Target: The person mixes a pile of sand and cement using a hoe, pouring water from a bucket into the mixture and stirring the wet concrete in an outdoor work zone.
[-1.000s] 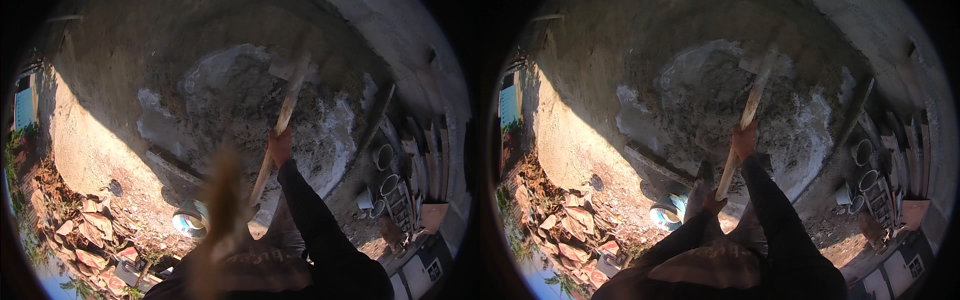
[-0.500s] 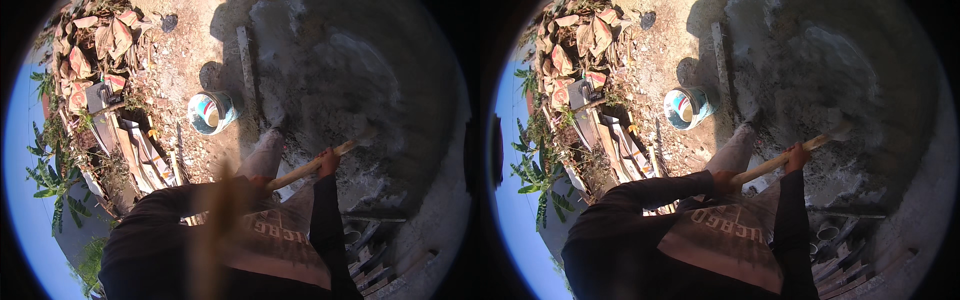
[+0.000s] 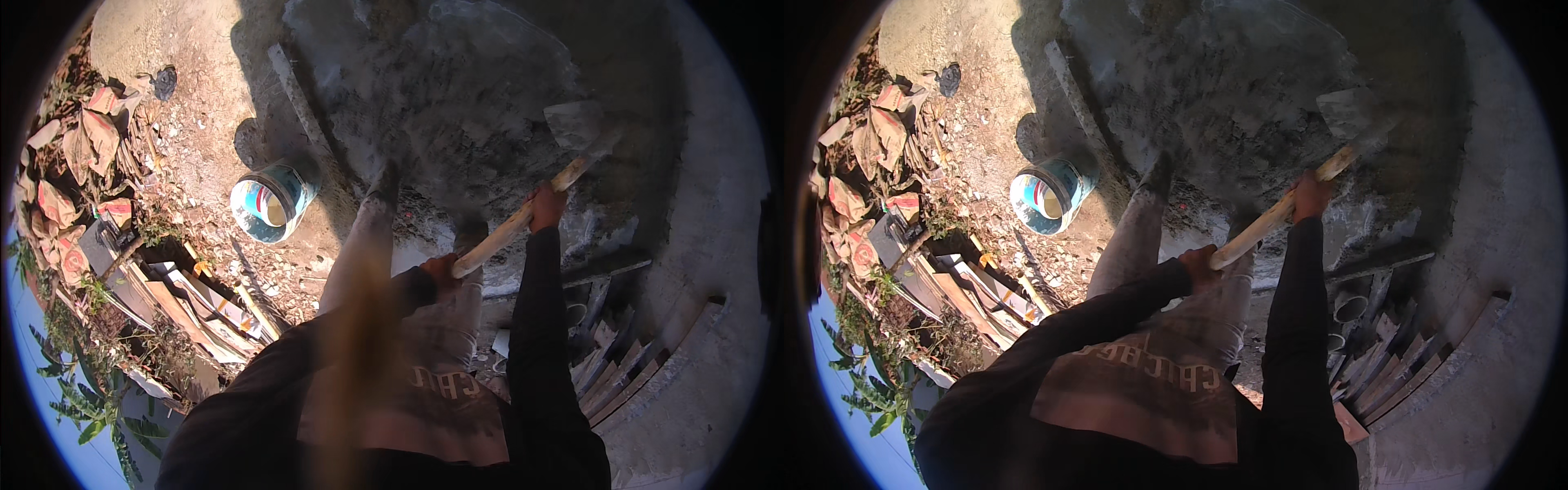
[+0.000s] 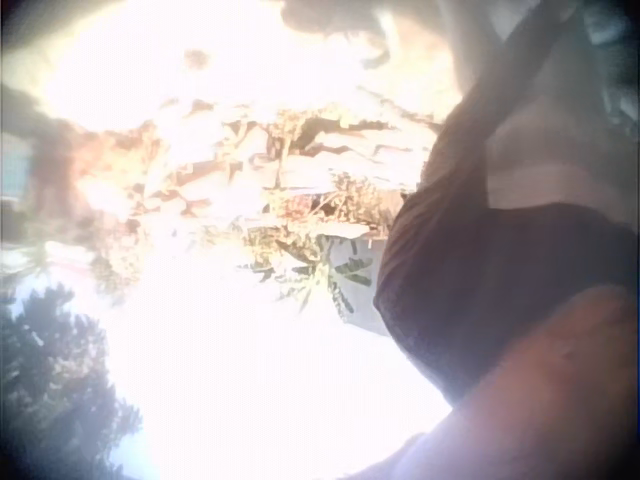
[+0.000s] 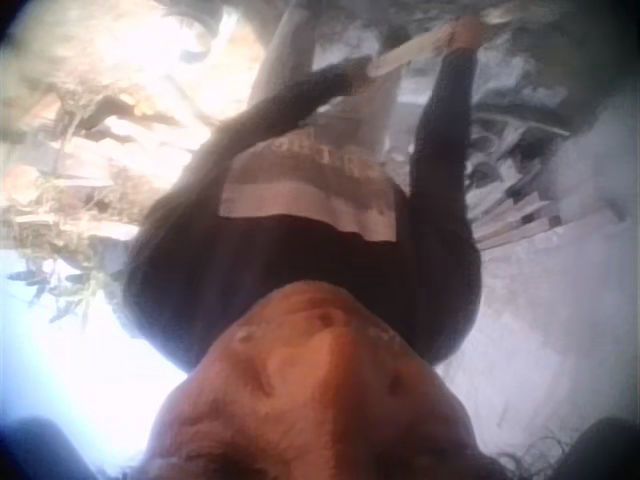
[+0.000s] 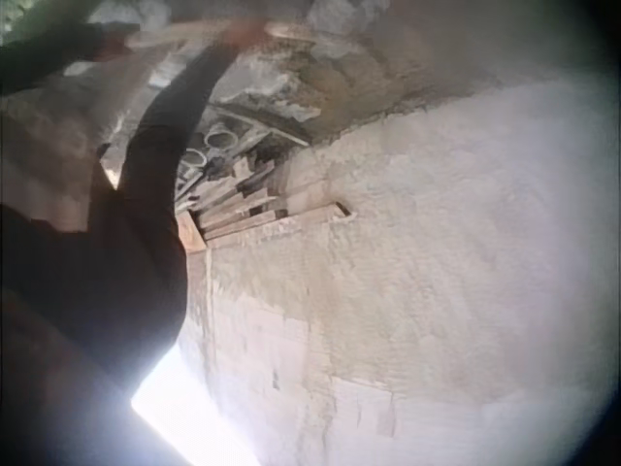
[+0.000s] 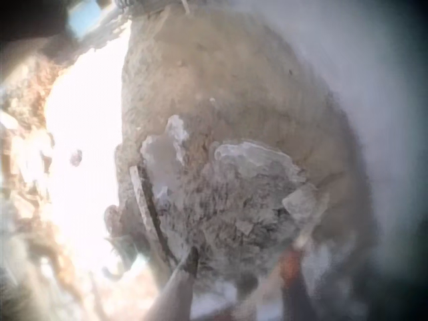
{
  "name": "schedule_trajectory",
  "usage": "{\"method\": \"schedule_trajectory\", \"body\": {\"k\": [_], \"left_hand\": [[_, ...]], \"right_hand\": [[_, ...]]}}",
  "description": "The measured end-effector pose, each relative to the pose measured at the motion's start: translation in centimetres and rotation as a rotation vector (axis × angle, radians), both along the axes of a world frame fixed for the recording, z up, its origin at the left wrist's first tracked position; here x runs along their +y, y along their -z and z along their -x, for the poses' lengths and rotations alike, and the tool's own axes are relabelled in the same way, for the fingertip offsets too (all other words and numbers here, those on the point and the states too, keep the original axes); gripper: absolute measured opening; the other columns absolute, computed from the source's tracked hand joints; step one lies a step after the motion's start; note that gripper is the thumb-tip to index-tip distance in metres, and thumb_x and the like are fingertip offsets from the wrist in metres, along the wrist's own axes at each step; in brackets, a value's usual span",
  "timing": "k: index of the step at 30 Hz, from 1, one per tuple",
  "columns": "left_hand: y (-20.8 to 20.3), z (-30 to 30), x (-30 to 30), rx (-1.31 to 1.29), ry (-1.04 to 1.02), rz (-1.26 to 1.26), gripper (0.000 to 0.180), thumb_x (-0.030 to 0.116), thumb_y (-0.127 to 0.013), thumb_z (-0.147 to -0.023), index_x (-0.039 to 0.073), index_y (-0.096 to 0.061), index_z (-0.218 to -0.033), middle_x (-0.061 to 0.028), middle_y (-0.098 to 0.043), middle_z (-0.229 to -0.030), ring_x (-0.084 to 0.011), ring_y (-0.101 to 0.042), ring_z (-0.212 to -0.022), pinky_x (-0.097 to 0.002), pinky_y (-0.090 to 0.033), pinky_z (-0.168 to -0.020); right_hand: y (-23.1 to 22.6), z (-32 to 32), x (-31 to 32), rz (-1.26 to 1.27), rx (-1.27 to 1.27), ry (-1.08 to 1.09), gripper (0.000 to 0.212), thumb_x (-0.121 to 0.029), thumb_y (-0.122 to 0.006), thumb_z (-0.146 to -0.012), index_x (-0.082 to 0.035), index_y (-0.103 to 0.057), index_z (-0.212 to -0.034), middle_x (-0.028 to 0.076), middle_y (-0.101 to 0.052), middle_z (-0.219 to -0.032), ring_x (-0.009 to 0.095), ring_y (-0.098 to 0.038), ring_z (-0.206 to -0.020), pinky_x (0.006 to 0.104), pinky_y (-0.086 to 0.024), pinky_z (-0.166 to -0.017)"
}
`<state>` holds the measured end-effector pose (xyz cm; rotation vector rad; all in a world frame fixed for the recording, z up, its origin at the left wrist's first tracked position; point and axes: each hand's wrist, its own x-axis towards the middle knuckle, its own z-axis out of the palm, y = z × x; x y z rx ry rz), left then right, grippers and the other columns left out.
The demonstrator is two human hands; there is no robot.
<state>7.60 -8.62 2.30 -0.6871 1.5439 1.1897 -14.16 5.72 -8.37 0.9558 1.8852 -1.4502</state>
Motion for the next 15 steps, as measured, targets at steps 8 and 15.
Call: {"method": "schedule_trajectory", "body": {"k": [8,15], "left_hand": [[-4.6,-11.8,3.9,-0.132,0.080,0.056,0.055,0.036,-0.075,-0.078,0.002,-0.060,-0.119,-0.0233,-0.069,-0.100,-0.0374,-0.068,-0.097,-0.0448,-0.054,-0.083],[-1.0,3.4,5.4,0.301,0.084,0.025,0.042,0.031,-0.071,-0.081,0.006,-0.059,-0.112,-0.0225,-0.069,-0.092,-0.0412,-0.068,-0.091,-0.0482,-0.054,-0.079]], "right_hand": [[5.7,-17.1,3.9,0.257,-0.442,0.146,0.018,-0.012,-0.056,-0.091,-0.004,-0.043,-0.100,0.008,-0.050,-0.068,0.020,-0.053,-0.051,0.0402,-0.048,-0.048],[-7.4,3.6,7.2,0.077,0.195,0.308,0.015,-0.010,-0.053,-0.094,-0.004,-0.043,-0.103,0.004,-0.047,-0.073,0.016,-0.049,-0.055,0.0367,-0.048,-0.052]]}}
